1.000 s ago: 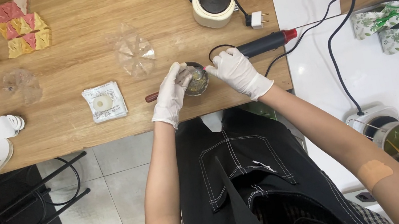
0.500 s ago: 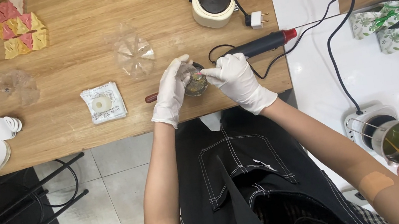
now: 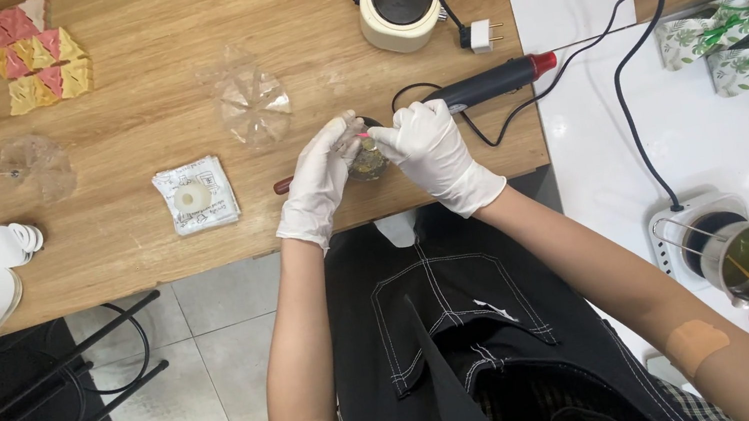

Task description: Manually cleaning and preparing small decorative wax pieces for candle decoration.

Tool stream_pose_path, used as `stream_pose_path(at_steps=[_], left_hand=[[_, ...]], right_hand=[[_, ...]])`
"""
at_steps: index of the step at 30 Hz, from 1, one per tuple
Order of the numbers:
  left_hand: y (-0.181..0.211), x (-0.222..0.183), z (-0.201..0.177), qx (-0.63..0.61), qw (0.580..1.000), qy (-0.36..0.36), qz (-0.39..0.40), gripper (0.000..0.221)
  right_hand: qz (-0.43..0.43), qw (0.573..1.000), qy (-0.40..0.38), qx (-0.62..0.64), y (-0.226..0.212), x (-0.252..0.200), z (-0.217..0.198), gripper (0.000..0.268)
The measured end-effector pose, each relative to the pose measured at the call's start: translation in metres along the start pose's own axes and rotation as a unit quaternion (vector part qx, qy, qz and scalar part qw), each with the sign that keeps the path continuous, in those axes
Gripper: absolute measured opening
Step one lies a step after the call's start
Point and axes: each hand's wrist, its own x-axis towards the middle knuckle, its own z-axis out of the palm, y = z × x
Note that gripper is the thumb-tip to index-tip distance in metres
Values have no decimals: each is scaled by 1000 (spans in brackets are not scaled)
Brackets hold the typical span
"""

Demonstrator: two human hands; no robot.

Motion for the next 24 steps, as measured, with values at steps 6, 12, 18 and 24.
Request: stream_pose_path(at_steps=[6, 12, 18, 24], left_hand=[[24, -22, 26, 144, 981, 116, -53, 60], [28, -28, 36, 115, 992, 38, -36, 52], [26, -25, 36, 100, 994, 27, -21, 38], [11, -13, 23, 79, 997, -13, 16, 41]], right_hand=[[-22, 999, 24, 28, -1, 8, -18, 17], [-46, 999, 6, 27, -1, 17, -30, 11], [-71, 996, 10, -56, -8, 21, -21, 14], [-41, 998, 0, -55, -23, 14, -14, 7]])
